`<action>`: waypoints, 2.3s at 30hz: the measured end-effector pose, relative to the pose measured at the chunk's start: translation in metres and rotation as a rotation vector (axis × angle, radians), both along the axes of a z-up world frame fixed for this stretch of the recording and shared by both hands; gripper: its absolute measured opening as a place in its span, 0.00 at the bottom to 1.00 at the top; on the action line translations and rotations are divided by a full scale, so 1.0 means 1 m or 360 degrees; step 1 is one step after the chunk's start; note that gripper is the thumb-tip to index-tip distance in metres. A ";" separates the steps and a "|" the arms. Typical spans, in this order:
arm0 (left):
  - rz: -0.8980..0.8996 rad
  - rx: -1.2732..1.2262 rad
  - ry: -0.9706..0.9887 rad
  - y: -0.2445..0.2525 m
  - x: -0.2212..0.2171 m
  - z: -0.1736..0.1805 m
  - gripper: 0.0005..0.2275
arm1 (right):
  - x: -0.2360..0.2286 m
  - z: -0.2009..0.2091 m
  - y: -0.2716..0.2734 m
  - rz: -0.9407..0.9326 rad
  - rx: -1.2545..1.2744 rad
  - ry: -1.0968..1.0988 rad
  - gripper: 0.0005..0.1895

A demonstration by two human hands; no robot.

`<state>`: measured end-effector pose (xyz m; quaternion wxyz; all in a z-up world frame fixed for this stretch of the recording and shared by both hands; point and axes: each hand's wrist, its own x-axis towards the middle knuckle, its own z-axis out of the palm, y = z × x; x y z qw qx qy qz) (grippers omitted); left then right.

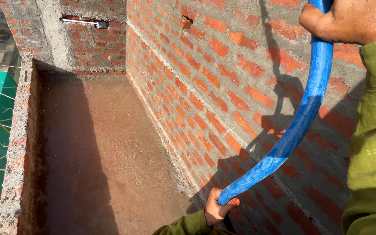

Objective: The person sprays water from a blue hose onto a brick wall and into a concrete trough at a construction site.

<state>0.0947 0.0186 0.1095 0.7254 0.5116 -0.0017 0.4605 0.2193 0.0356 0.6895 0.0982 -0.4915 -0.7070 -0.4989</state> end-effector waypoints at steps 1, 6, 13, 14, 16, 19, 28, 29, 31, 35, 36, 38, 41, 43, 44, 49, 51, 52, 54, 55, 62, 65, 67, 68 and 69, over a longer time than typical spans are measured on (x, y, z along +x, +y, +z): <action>-0.0002 0.0019 -0.0018 -0.002 -0.001 -0.001 0.05 | 0.002 0.000 0.000 0.0018 -0.0054 0.0032 0.15; 0.0076 0.0073 0.0119 -0.008 -0.003 -0.003 0.04 | 0.007 0.001 0.001 0.0019 -0.0093 0.0025 0.15; 0.0014 0.0014 0.0092 -0.011 -0.005 0.002 0.04 | 0.014 -0.002 -0.003 0.0047 -0.0008 0.0009 0.14; 0.0014 0.0025 0.0075 -0.012 -0.006 0.003 0.04 | 0.015 -0.003 -0.001 0.0035 0.0042 -0.0064 0.13; 0.0022 0.0050 0.0037 -0.012 -0.007 0.004 0.04 | 0.016 -0.004 0.001 0.0018 0.0043 -0.0088 0.14; -0.0005 0.0010 0.0083 -0.013 -0.009 0.004 0.04 | 0.015 -0.003 0.006 0.0018 -0.0066 -0.0003 0.17; 0.0077 0.0030 0.0191 -0.017 -0.015 0.005 0.05 | 0.005 -0.005 0.008 0.0040 -0.0097 0.0007 0.16; 0.0074 0.0037 0.0169 -0.018 -0.015 0.006 0.04 | 0.004 -0.005 0.007 0.0043 -0.0104 0.0012 0.16; 0.0069 0.0052 0.0126 -0.018 -0.015 0.008 0.04 | 0.001 -0.005 0.006 0.0038 -0.0114 0.0015 0.16; 0.0010 0.0032 0.0048 -0.022 -0.017 0.014 0.04 | -0.002 -0.005 0.000 0.0043 -0.0092 0.0046 0.15; 0.0021 0.0031 0.0094 -0.025 -0.019 0.015 0.06 | -0.003 -0.006 -0.001 0.0056 -0.0093 0.0064 0.15; 0.0030 0.0050 0.0106 -0.027 -0.020 0.019 0.09 | -0.003 -0.004 -0.003 0.0069 -0.0105 0.0085 0.15; 0.0029 0.0085 0.0074 -0.030 -0.023 0.024 0.13 | -0.002 -0.003 -0.006 0.0052 -0.0106 0.0111 0.15; 0.0051 0.0073 0.0133 -0.030 -0.026 0.027 0.14 | 0.000 -0.004 -0.005 0.0038 -0.0070 0.0052 0.14; 0.0041 0.0050 0.0129 -0.031 -0.026 0.028 0.12 | 0.001 -0.005 -0.005 0.0035 -0.0039 -0.0013 0.14; 0.0026 -0.0002 0.0116 -0.034 -0.026 0.026 0.09 | -0.001 -0.007 0.002 -0.0008 -0.0148 0.0110 0.15; 0.0036 -0.0020 0.0099 -0.033 -0.024 0.023 0.07 | 0.000 -0.010 0.003 -0.0017 -0.0146 0.0132 0.14; 0.0038 -0.0028 0.0093 -0.033 -0.023 0.021 0.05 | 0.000 -0.012 0.003 -0.0023 -0.0139 0.0118 0.14; 0.0086 -0.0022 0.0126 -0.034 -0.023 0.017 0.06 | 0.001 -0.014 0.008 -0.0039 -0.0089 -0.0019 0.15; 0.0116 -0.0022 0.0139 -0.034 -0.022 0.015 0.07 | 0.001 -0.014 0.010 0.0008 -0.0104 0.0001 0.15; 0.0039 -0.0112 0.0116 -0.036 -0.025 0.013 0.07 | 0.005 -0.017 0.024 0.0188 -0.0199 0.0090 0.15; 0.0048 -0.0102 0.0096 -0.038 -0.026 0.014 0.05 | 0.010 -0.019 0.028 0.0156 -0.0263 0.0203 0.14; 0.0026 -0.0122 0.0043 -0.037 -0.026 0.015 0.02 | 0.014 -0.020 0.031 0.0131 -0.0280 0.0242 0.14; 0.0040 -0.0085 0.0058 -0.038 -0.027 0.015 0.04 | 0.016 -0.021 0.031 0.0138 -0.0281 0.0260 0.14; 0.0055 -0.0046 0.0073 -0.038 -0.028 0.015 0.06 | 0.018 -0.023 0.031 0.0137 -0.0292 0.0276 0.14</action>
